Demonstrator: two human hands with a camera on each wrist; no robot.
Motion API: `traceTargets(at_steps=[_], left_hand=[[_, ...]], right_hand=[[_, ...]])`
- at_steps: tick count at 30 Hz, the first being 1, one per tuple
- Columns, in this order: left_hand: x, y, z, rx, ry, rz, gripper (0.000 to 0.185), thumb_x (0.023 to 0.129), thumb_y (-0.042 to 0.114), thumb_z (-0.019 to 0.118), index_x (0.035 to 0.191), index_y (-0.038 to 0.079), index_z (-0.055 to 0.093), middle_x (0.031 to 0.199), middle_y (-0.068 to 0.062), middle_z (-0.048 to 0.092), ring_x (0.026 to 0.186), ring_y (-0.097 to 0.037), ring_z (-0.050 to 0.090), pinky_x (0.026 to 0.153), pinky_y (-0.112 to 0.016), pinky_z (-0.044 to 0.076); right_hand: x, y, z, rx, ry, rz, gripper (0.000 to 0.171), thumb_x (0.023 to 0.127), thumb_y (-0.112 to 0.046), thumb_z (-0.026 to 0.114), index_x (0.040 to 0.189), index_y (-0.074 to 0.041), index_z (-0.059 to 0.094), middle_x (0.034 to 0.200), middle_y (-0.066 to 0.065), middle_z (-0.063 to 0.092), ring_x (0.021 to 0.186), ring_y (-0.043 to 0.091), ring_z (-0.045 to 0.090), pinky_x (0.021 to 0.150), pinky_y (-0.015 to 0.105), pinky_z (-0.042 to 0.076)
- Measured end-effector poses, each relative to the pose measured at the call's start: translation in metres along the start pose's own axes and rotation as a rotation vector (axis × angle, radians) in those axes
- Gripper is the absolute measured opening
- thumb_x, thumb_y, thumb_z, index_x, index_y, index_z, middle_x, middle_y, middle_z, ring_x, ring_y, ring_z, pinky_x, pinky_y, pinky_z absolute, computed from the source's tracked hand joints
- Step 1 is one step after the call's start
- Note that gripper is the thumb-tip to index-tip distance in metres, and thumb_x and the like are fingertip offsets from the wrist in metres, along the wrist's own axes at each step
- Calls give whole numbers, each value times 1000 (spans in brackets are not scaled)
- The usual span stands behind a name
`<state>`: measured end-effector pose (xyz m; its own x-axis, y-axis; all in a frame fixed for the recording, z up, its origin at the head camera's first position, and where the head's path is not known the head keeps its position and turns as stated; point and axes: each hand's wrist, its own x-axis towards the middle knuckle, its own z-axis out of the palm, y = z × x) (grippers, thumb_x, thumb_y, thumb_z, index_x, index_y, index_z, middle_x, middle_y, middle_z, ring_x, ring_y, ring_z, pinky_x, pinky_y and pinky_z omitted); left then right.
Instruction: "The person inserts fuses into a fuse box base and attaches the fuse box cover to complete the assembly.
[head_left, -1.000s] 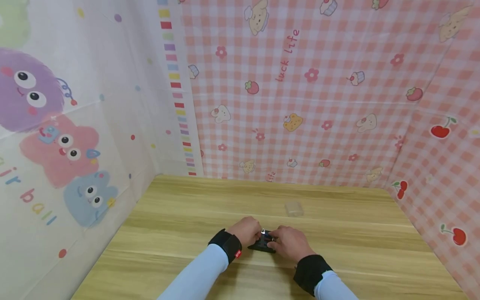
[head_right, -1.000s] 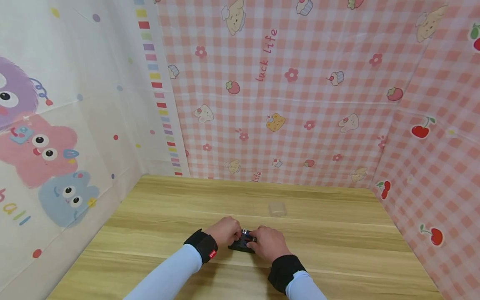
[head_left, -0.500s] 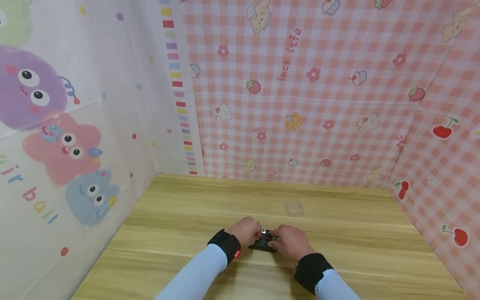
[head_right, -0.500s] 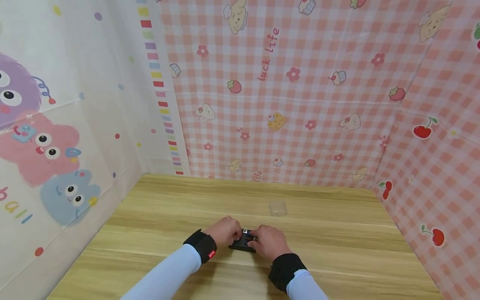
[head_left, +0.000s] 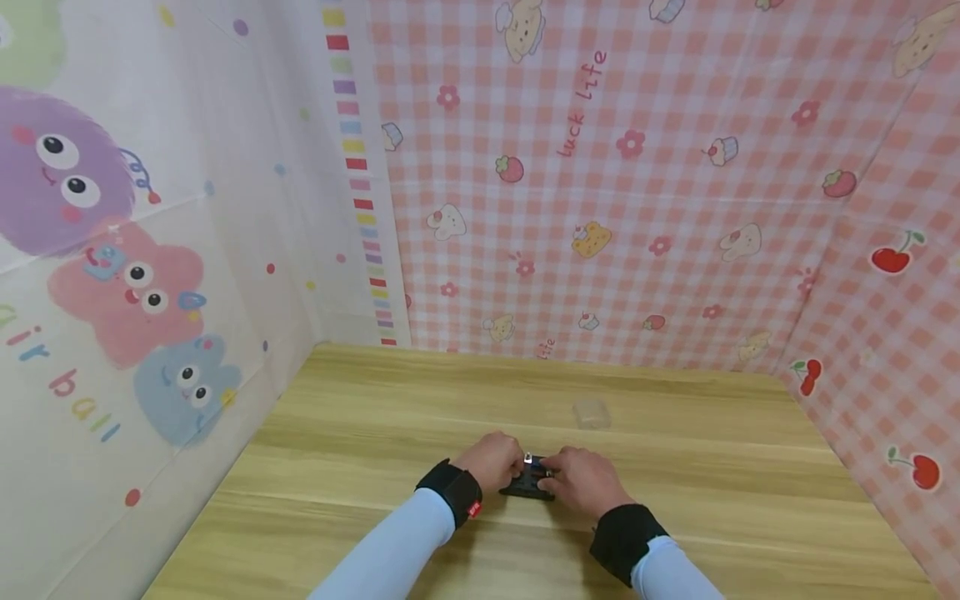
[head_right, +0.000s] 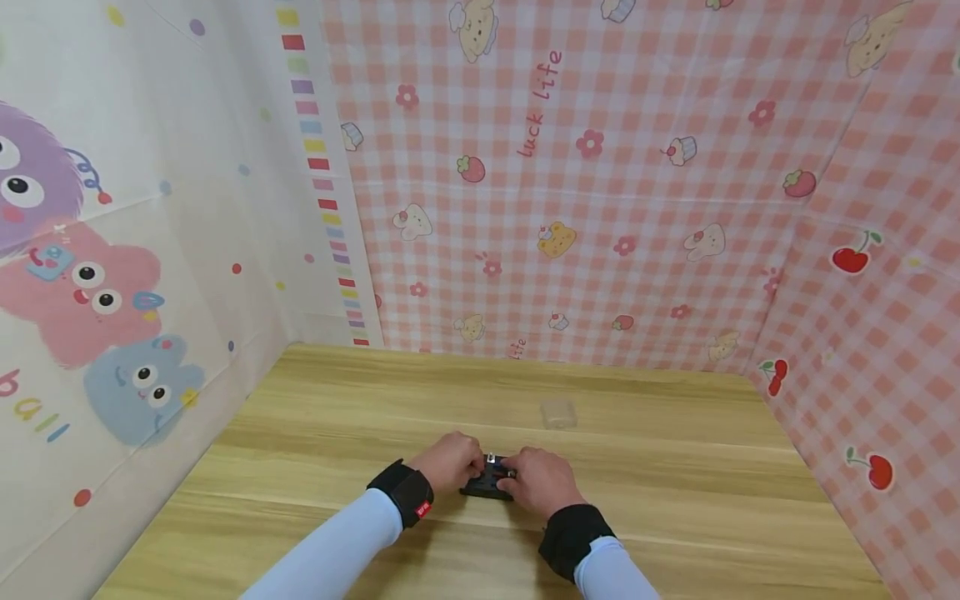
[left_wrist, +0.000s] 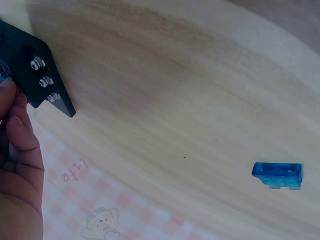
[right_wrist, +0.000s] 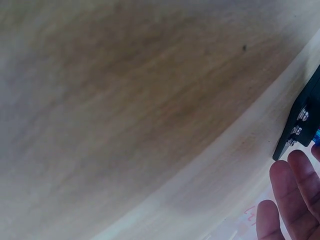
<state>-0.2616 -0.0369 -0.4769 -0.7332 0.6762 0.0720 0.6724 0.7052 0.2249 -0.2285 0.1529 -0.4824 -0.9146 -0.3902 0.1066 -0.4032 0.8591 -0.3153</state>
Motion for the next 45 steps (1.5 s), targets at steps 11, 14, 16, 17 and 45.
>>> traceTargets(at_steps=[11, 14, 16, 17, 45], left_hand=[[-1, -1, 1, -19, -4, 16, 9, 86, 3, 75, 80, 10, 77, 80, 6, 68, 72, -3, 55, 67, -18, 45], [-1, -1, 1, -9, -3, 22, 9, 87, 4, 74, 81, 10, 77, 79, 7, 67, 71, -2, 55, 67, -17, 44], [-1, -1, 0, -2, -6, 26, 9, 87, 5, 73, 81, 10, 77, 78, 7, 66, 71, -2, 54, 67, -17, 44], [-1, -1, 0, 3, -7, 29, 9, 88, 5, 73, 81, 10, 77, 78, 7, 66, 71, -2, 54, 67, -17, 44], [-2, -3, 0, -23, 7, 15, 10, 84, 8, 74, 78, 15, 71, 70, 13, 56, 62, -3, 47, 59, -17, 38]], right_hand=[[-1, -1, 1, -5, -8, 9, 28, 84, -25, 79, 107, -9, 77, 82, -2, 66, 66, 13, 51, 61, 33, 43], [-1, -1, 2, -6, -1, 5, 29, 84, -25, 79, 108, -9, 77, 83, 0, 66, 67, 13, 53, 61, 34, 44], [-1, 0, 3, -5, -2, 6, 29, 84, -25, 79, 108, -9, 77, 83, 0, 66, 68, 14, 54, 62, 35, 45], [-1, 0, 3, -6, -2, 6, 29, 84, -25, 79, 108, -9, 77, 83, 0, 66, 68, 14, 54, 62, 35, 46], [-1, -4, 3, -37, -24, 13, 31, 86, -26, 77, 109, -6, 74, 83, 2, 64, 69, 16, 55, 65, 40, 48]])
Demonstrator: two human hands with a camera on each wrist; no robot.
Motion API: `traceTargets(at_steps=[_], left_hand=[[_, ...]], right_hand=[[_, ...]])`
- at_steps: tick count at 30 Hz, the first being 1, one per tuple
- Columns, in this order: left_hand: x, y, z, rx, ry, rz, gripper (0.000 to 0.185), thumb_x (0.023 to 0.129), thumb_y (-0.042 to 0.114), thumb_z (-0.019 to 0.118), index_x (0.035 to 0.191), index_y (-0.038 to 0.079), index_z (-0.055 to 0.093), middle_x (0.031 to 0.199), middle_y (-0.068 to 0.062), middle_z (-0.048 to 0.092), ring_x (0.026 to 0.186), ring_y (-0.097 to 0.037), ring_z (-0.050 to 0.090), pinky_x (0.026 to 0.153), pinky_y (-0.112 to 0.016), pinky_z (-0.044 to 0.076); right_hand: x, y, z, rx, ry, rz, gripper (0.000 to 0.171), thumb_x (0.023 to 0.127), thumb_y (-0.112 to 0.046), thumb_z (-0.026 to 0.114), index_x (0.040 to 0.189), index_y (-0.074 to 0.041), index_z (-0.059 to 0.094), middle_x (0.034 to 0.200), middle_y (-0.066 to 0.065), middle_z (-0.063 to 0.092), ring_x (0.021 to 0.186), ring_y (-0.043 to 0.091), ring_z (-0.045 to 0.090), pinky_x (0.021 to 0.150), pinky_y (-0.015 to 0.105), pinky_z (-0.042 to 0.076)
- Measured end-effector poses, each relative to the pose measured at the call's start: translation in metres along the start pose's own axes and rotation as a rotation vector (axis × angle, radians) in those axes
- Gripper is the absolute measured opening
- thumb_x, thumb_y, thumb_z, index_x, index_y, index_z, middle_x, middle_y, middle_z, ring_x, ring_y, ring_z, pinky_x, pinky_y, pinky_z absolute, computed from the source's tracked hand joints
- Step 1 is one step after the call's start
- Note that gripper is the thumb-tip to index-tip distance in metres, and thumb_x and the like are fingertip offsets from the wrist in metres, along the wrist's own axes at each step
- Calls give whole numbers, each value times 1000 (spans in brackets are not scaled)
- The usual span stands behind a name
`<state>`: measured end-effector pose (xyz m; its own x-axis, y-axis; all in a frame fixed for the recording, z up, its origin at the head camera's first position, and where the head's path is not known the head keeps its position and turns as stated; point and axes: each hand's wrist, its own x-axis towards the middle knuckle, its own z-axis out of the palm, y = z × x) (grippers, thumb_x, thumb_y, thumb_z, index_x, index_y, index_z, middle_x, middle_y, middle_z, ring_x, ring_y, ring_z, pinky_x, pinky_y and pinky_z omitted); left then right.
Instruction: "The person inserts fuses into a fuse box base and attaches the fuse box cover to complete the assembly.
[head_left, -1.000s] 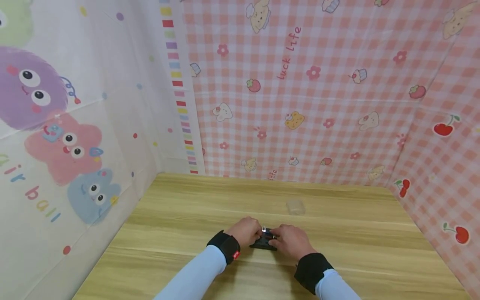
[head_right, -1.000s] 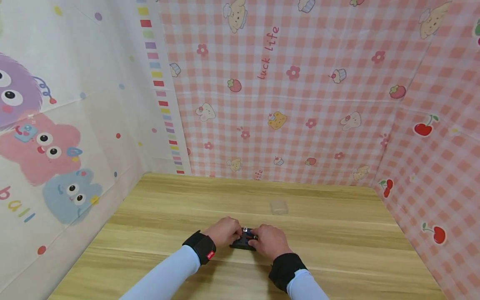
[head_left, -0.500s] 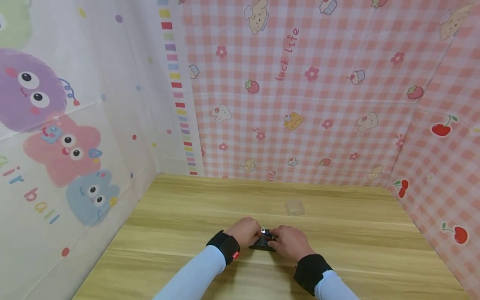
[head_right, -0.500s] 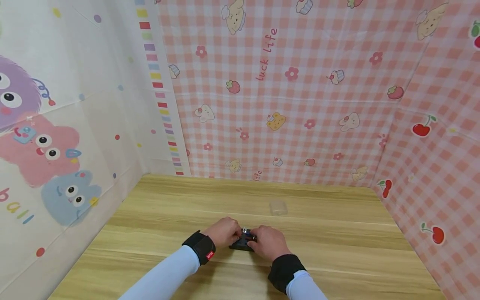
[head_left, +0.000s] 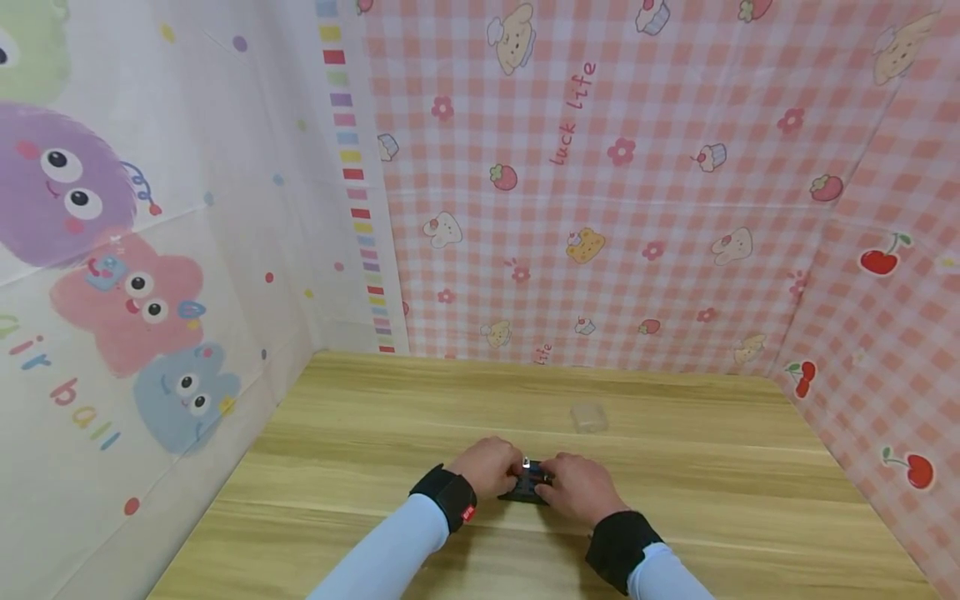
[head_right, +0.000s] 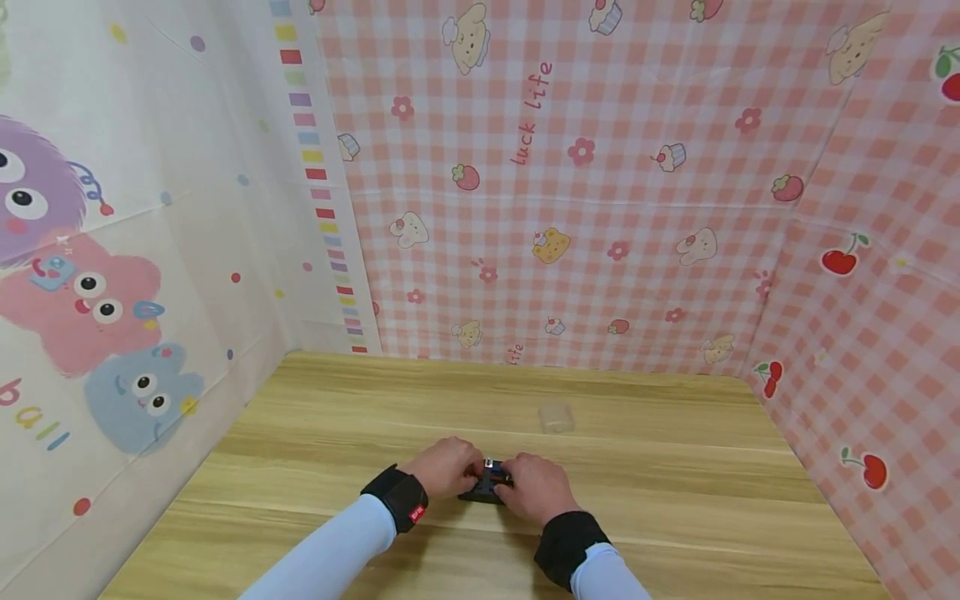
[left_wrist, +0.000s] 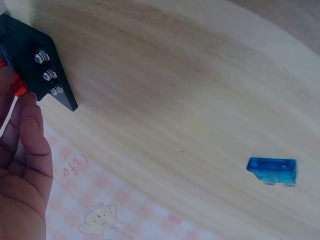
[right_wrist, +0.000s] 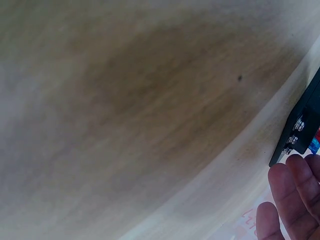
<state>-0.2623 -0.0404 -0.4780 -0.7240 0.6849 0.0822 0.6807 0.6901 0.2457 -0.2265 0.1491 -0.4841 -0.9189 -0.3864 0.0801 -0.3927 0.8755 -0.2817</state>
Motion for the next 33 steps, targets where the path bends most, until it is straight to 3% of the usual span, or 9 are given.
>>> traceTargets(at_steps=[4, 14, 22, 33], left_hand=[[-3, -3, -2, -31, -11, -44, 10, 89, 17, 72, 79, 17, 70, 68, 14, 54, 61, -4, 47, 58, -19, 37], [-13, -16, -17, 36, 29, -179, 22, 93, 37, 69, 94, 16, 76, 83, 7, 58, 71, -9, 52, 65, -26, 46], [-21, -30, -27, 30, 21, -281, 24, 93, 38, 69, 94, 15, 75, 84, 3, 61, 73, -13, 54, 68, -32, 48], [-33, -53, -35, 0, -26, -371, 20, 88, 32, 75, 91, 13, 72, 96, -3, 69, 84, -19, 61, 77, -39, 51]], right_hand=[[0, 0, 0, -10, 7, 2, 32, 85, -27, 77, 109, -6, 74, 82, 1, 63, 69, 16, 55, 65, 39, 48], [0, 1, -3, -18, -25, 73, 42, 86, -40, 75, 114, -9, 73, 93, 2, 67, 77, 16, 58, 72, 40, 50], [-2, 4, -8, 16, -30, 121, 48, 85, -45, 75, 119, -11, 72, 94, 1, 66, 82, 18, 60, 74, 42, 50], [-3, 7, -8, 24, -43, 161, 52, 84, -49, 75, 120, -12, 71, 95, -1, 65, 83, 18, 60, 76, 42, 50]])
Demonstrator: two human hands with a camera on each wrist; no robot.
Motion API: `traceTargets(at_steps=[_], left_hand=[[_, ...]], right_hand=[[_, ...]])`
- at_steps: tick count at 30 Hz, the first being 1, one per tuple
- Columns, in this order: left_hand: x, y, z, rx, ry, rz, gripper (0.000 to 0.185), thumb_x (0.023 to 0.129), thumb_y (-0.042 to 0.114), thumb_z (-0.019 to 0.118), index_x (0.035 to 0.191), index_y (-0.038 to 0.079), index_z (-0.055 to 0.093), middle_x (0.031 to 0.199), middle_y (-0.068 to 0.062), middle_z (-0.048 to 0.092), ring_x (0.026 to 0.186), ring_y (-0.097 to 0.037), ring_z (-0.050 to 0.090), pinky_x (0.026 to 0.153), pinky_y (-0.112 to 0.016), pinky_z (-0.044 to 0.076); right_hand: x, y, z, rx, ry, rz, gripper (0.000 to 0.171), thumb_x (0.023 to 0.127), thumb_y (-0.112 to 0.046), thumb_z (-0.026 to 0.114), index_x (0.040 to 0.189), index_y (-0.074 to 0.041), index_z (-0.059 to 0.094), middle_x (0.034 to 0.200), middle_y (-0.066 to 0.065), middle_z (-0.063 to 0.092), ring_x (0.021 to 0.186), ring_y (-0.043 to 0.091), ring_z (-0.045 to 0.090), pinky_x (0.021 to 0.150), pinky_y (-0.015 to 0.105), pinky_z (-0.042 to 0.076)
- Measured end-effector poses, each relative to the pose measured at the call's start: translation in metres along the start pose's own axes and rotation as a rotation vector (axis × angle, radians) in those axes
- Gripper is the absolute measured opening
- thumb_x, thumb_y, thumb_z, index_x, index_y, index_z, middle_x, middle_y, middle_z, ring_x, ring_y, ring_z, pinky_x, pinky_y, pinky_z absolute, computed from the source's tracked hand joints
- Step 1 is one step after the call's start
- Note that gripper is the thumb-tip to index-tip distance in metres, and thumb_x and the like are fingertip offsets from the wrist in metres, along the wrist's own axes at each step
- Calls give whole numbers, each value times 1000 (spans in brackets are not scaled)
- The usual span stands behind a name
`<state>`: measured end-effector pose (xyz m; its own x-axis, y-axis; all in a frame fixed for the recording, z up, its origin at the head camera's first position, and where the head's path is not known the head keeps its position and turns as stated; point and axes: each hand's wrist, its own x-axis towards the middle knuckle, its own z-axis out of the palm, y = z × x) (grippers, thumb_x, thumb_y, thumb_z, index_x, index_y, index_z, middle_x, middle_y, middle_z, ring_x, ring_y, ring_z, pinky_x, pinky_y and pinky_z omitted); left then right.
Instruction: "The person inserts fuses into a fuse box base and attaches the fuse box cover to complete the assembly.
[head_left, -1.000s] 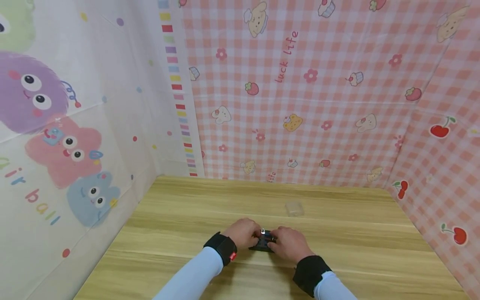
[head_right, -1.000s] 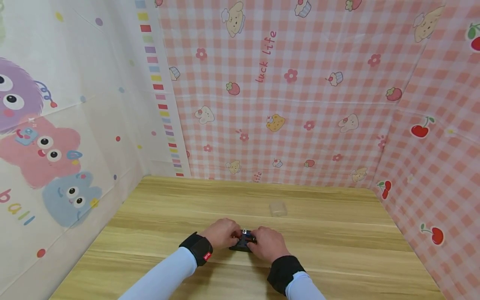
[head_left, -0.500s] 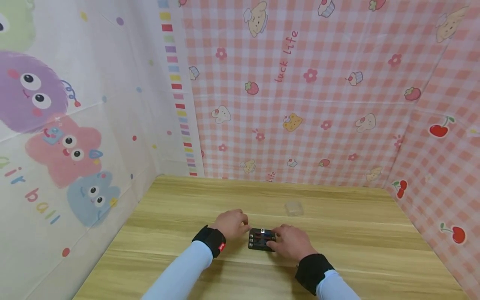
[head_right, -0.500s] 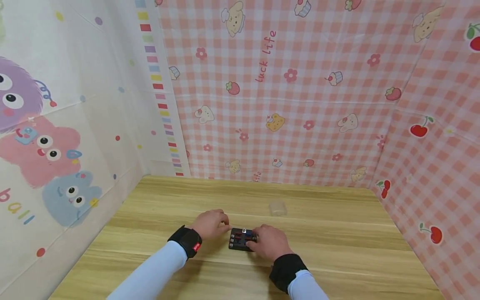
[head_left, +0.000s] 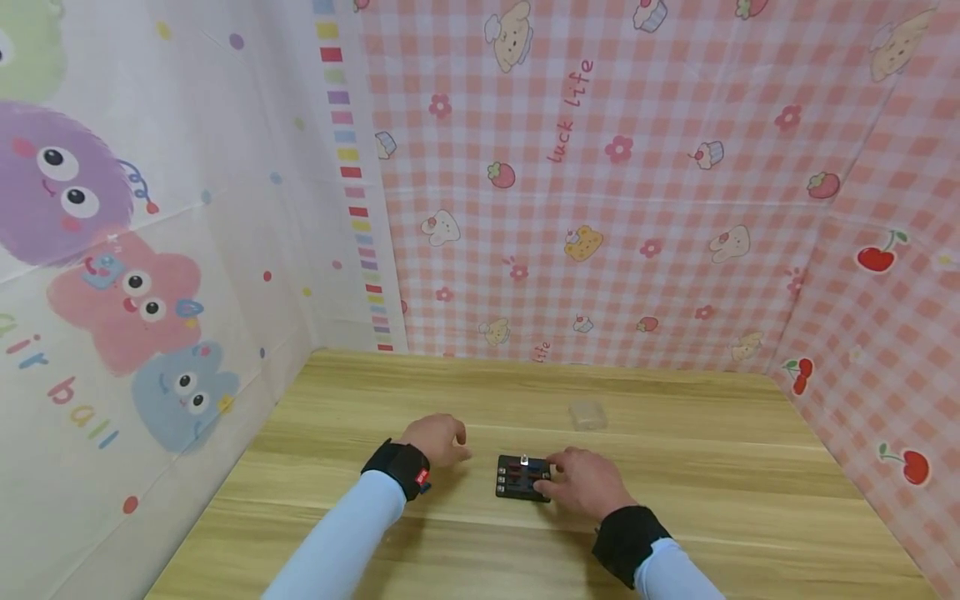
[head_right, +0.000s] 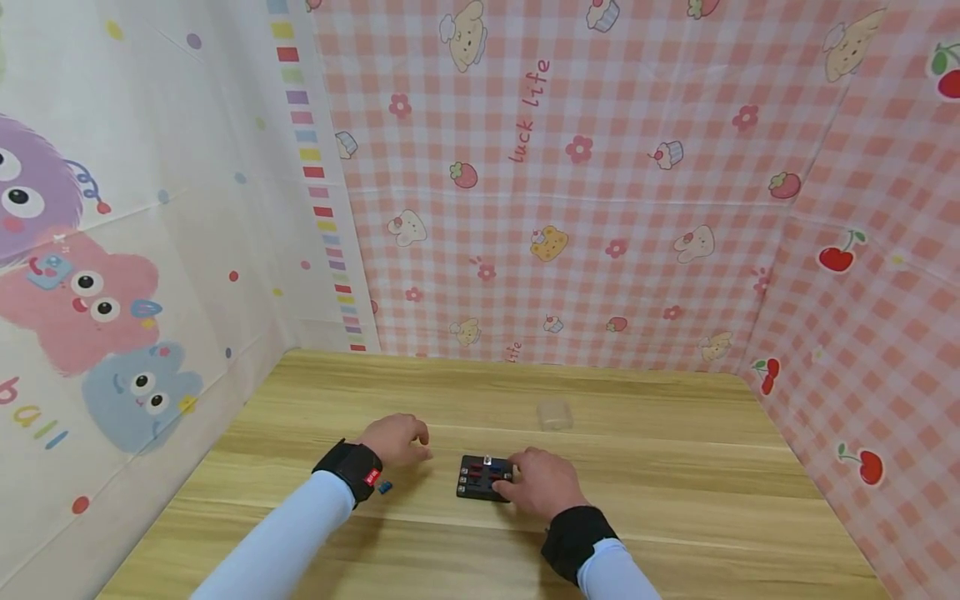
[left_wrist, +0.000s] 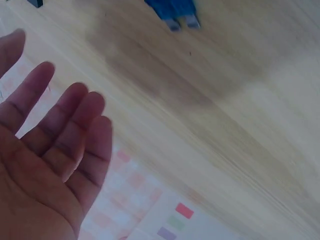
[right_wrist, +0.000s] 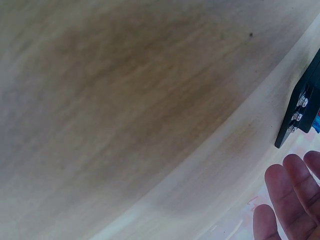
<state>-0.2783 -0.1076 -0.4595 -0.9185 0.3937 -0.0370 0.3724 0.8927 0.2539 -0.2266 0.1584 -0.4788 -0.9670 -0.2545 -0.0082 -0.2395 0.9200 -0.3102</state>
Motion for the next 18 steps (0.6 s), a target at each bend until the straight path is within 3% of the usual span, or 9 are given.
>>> traceTargets(at_steps=[6, 13, 18], left_hand=[[-3, -11, -2, 11, -63, -40, 18, 79, 27, 83, 79, 15, 70, 84, 3, 65, 78, -17, 58, 72, -38, 50], [-23, -8, -10, -1, -87, -93, 26, 69, 17, 89, 65, 19, 63, 65, 7, 57, 62, -13, 53, 58, -33, 46], [-30, -4, -17, 10, -115, -112, 28, 67, 16, 91, 63, 18, 63, 63, 8, 57, 62, -12, 53, 58, -32, 46]], right_hand=[[-1, 2, 0, 8, 6, -6, 52, 84, -49, 75, 119, -11, 71, 97, 1, 66, 86, 20, 62, 78, 44, 50], [-3, 2, -3, 29, -2, 3, 55, 83, -52, 75, 121, -12, 71, 100, 2, 68, 89, 22, 63, 80, 45, 50], [-2, 2, -3, 34, -8, 9, 56, 83, -52, 74, 122, -12, 70, 102, 2, 68, 92, 22, 63, 82, 45, 50]])
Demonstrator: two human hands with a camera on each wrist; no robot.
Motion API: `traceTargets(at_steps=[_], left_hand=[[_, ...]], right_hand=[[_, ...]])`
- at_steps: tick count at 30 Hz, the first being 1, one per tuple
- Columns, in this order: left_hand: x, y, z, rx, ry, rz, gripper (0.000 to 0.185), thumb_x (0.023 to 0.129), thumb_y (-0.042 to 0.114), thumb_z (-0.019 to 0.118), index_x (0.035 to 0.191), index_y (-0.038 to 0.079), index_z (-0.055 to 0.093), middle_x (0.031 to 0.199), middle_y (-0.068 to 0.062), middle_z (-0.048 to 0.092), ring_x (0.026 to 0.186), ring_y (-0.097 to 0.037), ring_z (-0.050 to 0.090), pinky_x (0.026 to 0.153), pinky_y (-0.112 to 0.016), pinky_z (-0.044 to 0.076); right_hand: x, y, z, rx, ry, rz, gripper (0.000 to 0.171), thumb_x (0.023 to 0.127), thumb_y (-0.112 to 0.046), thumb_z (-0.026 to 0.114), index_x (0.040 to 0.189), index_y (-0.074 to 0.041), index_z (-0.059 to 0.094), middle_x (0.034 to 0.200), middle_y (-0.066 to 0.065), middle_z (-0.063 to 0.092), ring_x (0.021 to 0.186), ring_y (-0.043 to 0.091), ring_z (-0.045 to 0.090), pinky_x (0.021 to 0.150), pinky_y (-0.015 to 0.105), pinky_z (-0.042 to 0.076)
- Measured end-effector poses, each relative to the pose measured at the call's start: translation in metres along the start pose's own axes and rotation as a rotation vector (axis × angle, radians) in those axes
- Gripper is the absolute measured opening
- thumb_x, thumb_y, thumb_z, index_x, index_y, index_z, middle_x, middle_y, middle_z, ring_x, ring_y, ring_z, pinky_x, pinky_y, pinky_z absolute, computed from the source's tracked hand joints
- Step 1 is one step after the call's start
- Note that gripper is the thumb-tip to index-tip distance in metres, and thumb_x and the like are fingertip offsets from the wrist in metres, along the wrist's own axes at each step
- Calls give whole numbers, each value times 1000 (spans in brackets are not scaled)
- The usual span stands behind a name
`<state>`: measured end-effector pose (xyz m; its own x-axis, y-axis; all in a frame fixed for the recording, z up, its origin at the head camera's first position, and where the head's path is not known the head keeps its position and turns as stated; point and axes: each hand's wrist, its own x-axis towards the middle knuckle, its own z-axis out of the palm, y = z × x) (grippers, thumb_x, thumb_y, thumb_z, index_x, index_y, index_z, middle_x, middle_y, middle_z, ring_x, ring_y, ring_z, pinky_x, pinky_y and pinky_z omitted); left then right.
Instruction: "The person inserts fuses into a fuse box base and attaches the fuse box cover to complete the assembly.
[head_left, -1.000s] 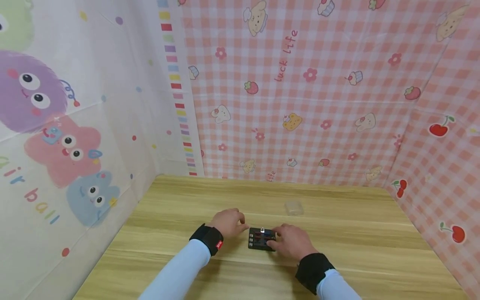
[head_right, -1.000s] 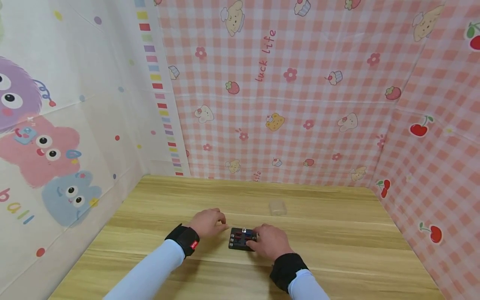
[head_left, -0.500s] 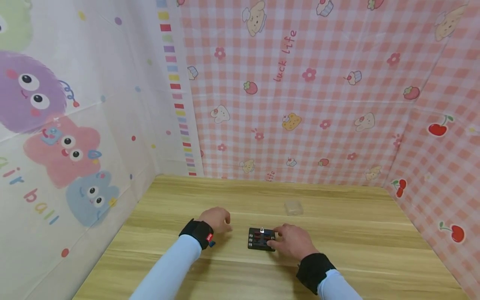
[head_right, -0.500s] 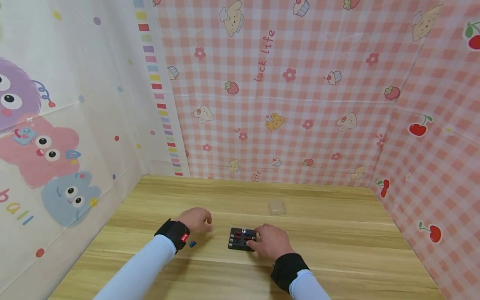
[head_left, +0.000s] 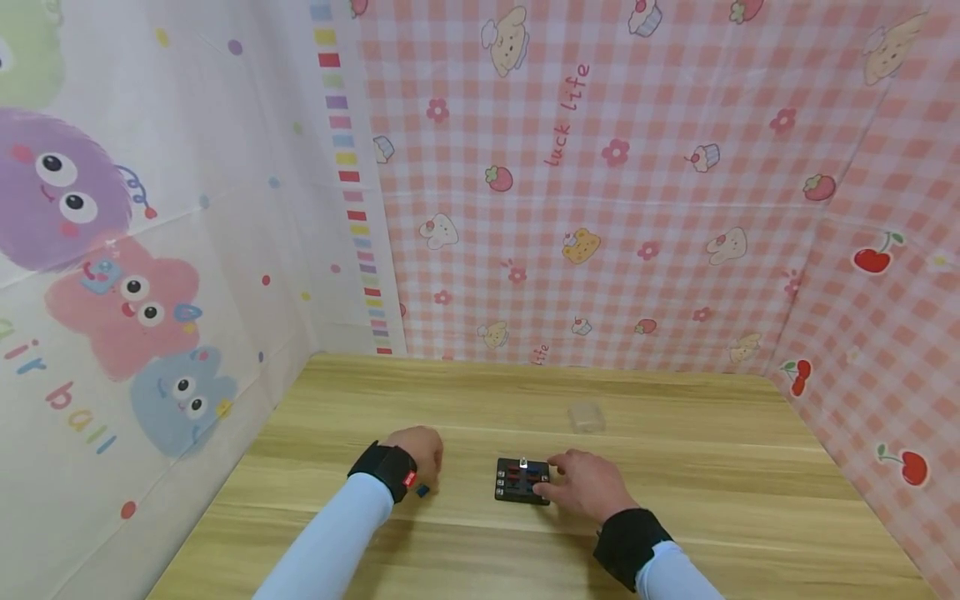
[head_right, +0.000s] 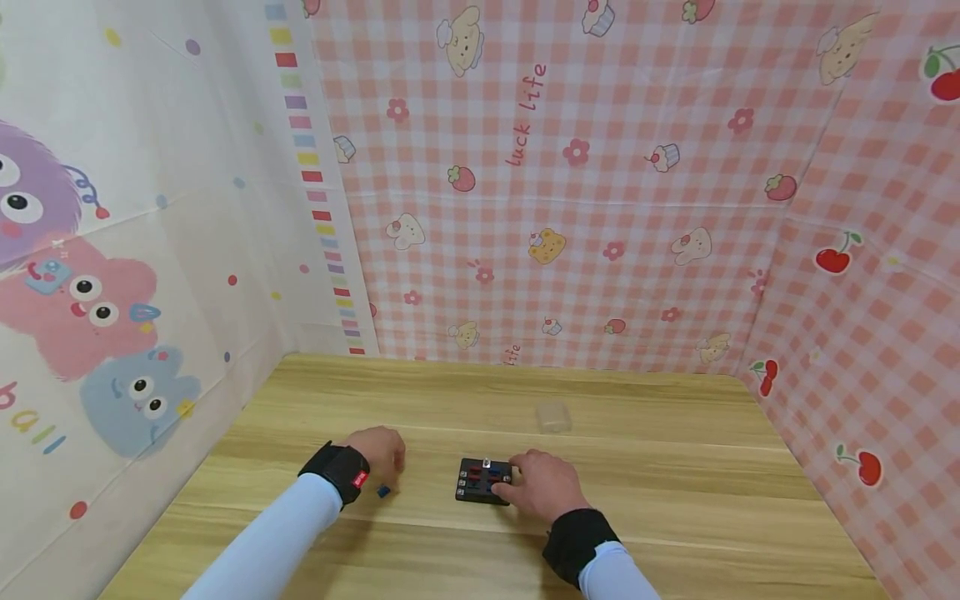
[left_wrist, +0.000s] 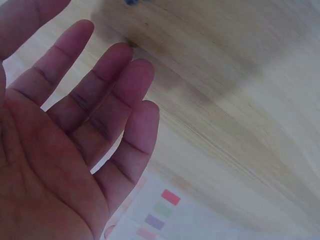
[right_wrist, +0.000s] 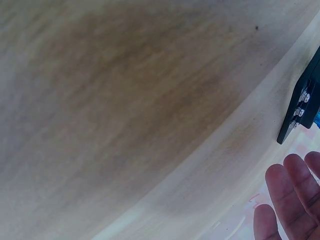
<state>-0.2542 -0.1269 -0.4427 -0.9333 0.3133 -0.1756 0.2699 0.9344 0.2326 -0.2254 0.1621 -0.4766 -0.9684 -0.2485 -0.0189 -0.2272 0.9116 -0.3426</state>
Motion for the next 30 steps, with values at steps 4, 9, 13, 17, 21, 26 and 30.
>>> traceTargets(at_steps=[4, 9, 13, 17, 21, 26, 30], left_hand=[[-4, 2, -3, 15, -37, -23, 29, 65, 16, 92, 64, 17, 63, 66, 7, 58, 65, -12, 53, 60, -33, 46], [-1, -1, 0, 39, -80, -55, 33, 64, 14, 93, 68, 17, 61, 71, 4, 56, 69, -16, 52, 65, -35, 45], [3, -5, 4, 39, -86, -66, 32, 65, 12, 92, 69, 17, 60, 72, 3, 57, 70, -17, 52, 68, -36, 46], [6, -8, 7, 41, -81, -58, 32, 66, 11, 91, 68, 17, 60, 71, 4, 57, 69, -16, 51, 67, -36, 46], [7, -9, 7, 50, -84, -50, 31, 67, 10, 91, 67, 17, 60, 70, 4, 57, 68, -16, 52, 65, -35, 46], [8, -10, 7, 38, -94, -52, 32, 65, 11, 92, 67, 18, 60, 71, 4, 57, 69, -16, 51, 66, -35, 45], [7, -12, 10, 35, -76, -33, 33, 63, 11, 92, 66, 17, 60, 70, 3, 56, 69, -17, 52, 65, -35, 45]], right_hand=[[0, 1, 1, -2, 0, 0, 56, 83, -52, 75, 122, -12, 70, 102, 2, 69, 93, 23, 64, 83, 46, 50], [0, 2, 1, -4, -8, 5, 57, 82, -52, 76, 121, -12, 70, 102, 2, 68, 92, 23, 63, 83, 46, 50], [0, 2, 2, -9, -10, 8, 57, 82, -53, 76, 121, -12, 71, 101, 2, 68, 90, 22, 63, 82, 46, 50], [0, 1, 2, -11, -7, 7, 58, 81, -54, 75, 120, -12, 71, 101, 1, 68, 89, 21, 63, 81, 45, 50], [0, 1, 2, -4, -7, 10, 58, 81, -54, 75, 121, -12, 71, 101, 1, 68, 90, 22, 63, 82, 46, 50], [1, 1, 2, -1, -6, 13, 58, 81, -55, 75, 121, -12, 71, 101, 1, 68, 90, 21, 63, 82, 46, 50], [0, 1, 3, -5, 5, 1, 58, 81, -55, 75, 120, -12, 71, 100, 1, 68, 89, 21, 63, 81, 45, 51]])
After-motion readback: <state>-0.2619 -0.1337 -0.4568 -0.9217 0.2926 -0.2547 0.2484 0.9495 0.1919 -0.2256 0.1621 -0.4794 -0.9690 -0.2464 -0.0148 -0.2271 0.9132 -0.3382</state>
